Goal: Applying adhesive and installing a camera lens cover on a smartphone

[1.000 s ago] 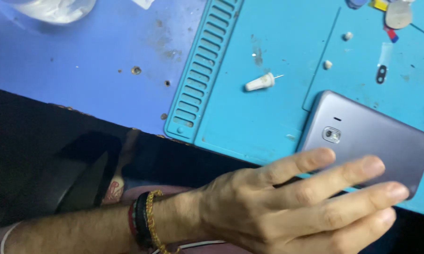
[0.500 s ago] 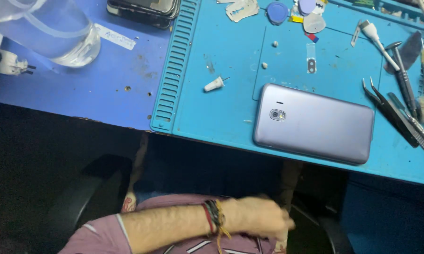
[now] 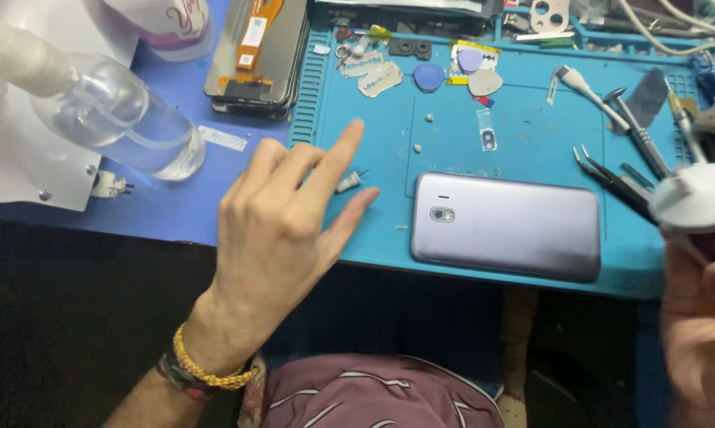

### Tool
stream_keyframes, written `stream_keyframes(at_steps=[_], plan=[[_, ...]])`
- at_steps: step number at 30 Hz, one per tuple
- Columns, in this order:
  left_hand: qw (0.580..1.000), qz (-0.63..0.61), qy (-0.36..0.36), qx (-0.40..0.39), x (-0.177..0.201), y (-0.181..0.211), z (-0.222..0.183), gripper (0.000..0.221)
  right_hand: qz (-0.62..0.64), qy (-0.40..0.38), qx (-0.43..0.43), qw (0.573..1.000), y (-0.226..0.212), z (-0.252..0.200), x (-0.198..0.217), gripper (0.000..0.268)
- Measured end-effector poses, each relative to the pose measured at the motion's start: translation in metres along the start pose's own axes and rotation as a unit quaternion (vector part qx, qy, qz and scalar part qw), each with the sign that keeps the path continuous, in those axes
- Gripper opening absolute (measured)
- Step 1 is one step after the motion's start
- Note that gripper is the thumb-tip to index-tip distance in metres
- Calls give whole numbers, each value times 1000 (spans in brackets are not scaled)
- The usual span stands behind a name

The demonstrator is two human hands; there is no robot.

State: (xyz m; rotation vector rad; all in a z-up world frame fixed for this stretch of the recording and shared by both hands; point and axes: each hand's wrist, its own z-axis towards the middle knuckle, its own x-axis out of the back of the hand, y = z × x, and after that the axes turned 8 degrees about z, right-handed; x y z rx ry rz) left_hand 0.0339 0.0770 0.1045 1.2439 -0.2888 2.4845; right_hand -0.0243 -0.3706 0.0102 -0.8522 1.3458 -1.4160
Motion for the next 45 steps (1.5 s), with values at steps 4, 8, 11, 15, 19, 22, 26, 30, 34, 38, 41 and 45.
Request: stream_keyframes(at_steps=[4,8,11,15,19,22,26,30,34,38,41,45], plan=[[1000,-29,-2,4,-8,4,4,17,74,79,-65,992,-48,5,-77,76],[997,-73,4,12,-5,1,9,12,-45,-3,-5,999,-81,4,-128,61],[994,-109,18,5,0,1,19,12,-6,13,-17,1000,-83,10,-142,60],[963,-268,31,19,3,10,36,14,-73,-5,36,997,-75,20,-144,61],[886,-461,29,49,10,30,58,9,-11,-9,41,999,-65,30,-147,62],[851,-517,5,91,1,42,63,17,0,-4,27,1000,-63,30,-145,61],[716,-663,-46,215,-8,52,64,18,22,-8,24,999,-59,31,-141,64],[625,-743,-38,238,-14,54,59,15,-6,-22,28,999,-59,30,-140,65],[672,-702,-52,230,-11,53,62,21,-63,-21,33,997,-65,28,-146,63],[630,-737,-75,234,-14,54,61,30,-47,-29,31,998,-64,28,-145,65],[625,-742,-78,228,-17,54,60,27,-64,-32,34,997,-67,27,-147,64],[608,-755,-79,232,-17,54,60,25,-74,-26,28,997,-68,26,-149,66]])
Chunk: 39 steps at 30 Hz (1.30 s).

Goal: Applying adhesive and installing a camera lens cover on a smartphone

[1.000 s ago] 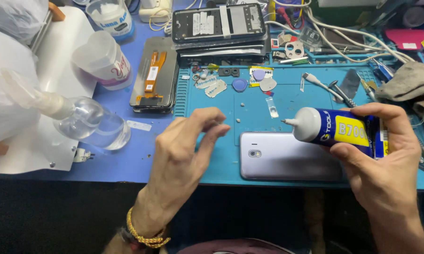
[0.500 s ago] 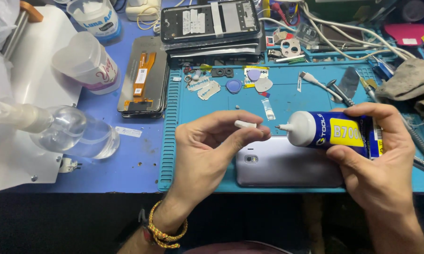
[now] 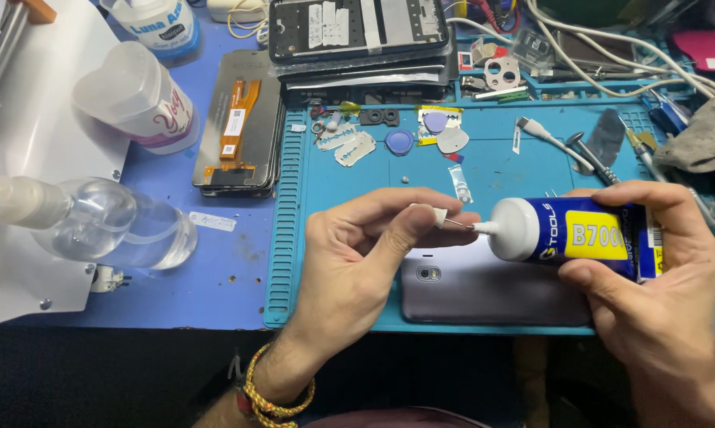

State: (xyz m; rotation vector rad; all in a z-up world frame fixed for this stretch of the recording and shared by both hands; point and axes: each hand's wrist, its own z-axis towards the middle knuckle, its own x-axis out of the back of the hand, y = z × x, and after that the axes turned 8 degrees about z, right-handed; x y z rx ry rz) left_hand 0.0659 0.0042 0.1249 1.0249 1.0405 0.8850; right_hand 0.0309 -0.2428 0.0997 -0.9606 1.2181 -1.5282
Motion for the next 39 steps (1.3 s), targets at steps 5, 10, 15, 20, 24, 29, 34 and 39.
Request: stream_keyframes(at_steps=[5,10,15,20,24,29,34,39], plan=[[1000,16,-8,5,-1,4,0,26,-4,-6,-1,1000,1,0,2,66],[1000,28,-14,-2,-1,4,0,26,-4,-2,-1,1000,0,-1,2,66],[999,36,-14,5,-1,5,0,26,2,1,-5,1000,2,0,2,66],[999,38,-12,12,-1,6,1,25,-37,-7,12,999,-2,-1,2,65],[1000,24,18,0,-3,3,2,19,-107,-14,81,991,-6,-5,-2,63],[997,67,38,-3,-4,6,0,21,-102,-36,159,981,-1,-9,0,67],[997,68,36,-21,-3,4,-3,21,-103,-30,212,971,0,-12,-3,66],[991,101,70,-55,-5,2,-5,15,-76,-11,217,973,-1,-12,-8,65]])
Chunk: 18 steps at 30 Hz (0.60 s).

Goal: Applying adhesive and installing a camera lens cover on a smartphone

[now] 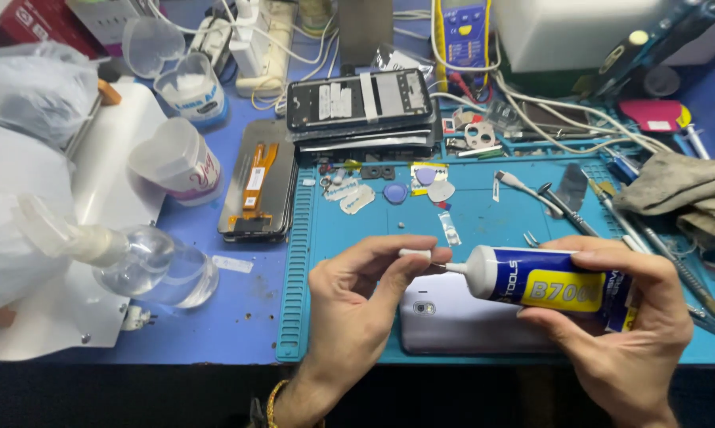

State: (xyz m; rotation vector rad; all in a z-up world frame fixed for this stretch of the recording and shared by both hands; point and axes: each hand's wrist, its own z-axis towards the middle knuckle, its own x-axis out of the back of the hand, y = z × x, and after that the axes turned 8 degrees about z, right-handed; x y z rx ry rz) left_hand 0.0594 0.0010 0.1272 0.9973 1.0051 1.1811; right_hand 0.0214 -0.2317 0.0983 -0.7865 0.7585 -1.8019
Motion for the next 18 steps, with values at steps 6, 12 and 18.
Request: stream_keyframes(at_steps=[6,12,18], plan=[[999,-36,-29,15,0,-8,-4,17,23,0,-10,1000,-3,0,-1,63],[983,130,-63,-116,3,-3,-2,18,24,-12,-2,1000,-4,-1,0,64],[913,262,-33,-310,-1,-10,-2,26,7,19,-32,999,-9,0,-7,60]])
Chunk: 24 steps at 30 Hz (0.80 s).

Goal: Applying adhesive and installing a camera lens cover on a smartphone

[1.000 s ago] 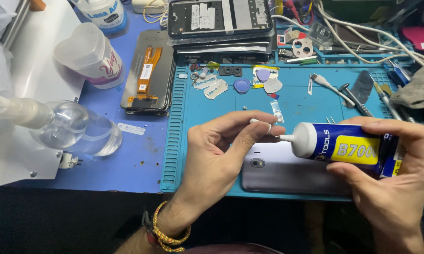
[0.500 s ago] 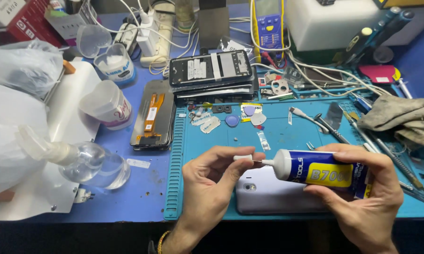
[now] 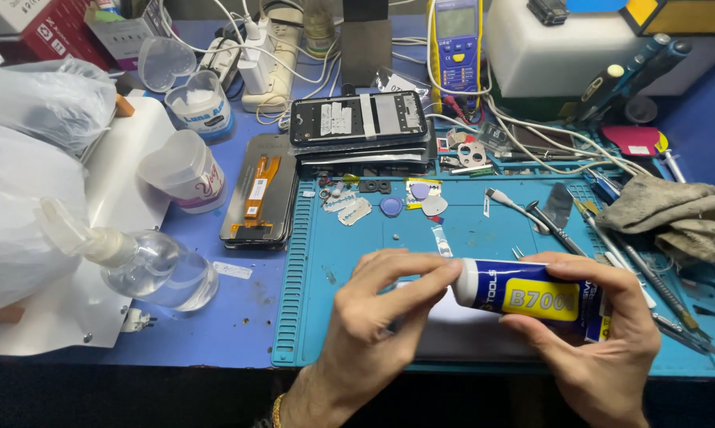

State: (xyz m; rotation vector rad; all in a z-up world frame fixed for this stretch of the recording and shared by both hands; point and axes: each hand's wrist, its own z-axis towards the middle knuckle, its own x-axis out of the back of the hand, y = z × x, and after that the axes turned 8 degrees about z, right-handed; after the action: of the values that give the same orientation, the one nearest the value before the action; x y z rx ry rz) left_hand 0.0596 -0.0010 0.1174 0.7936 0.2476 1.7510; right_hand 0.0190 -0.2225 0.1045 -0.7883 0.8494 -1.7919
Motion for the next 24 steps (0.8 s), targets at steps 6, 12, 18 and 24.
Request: stream_keyframes(at_steps=[6,12,18,24], plan=[[994,9,32,-107,15,16,0,32,-27,43,-55,997,8,6,6,59],[989,4,27,144,7,0,6,19,-7,-26,11,1000,6,0,5,62],[993,-32,12,112,3,-3,-4,22,-34,-9,5,999,1,2,-2,60],[967,-119,-6,224,11,11,5,51,-28,-9,-15,999,5,2,0,61]])
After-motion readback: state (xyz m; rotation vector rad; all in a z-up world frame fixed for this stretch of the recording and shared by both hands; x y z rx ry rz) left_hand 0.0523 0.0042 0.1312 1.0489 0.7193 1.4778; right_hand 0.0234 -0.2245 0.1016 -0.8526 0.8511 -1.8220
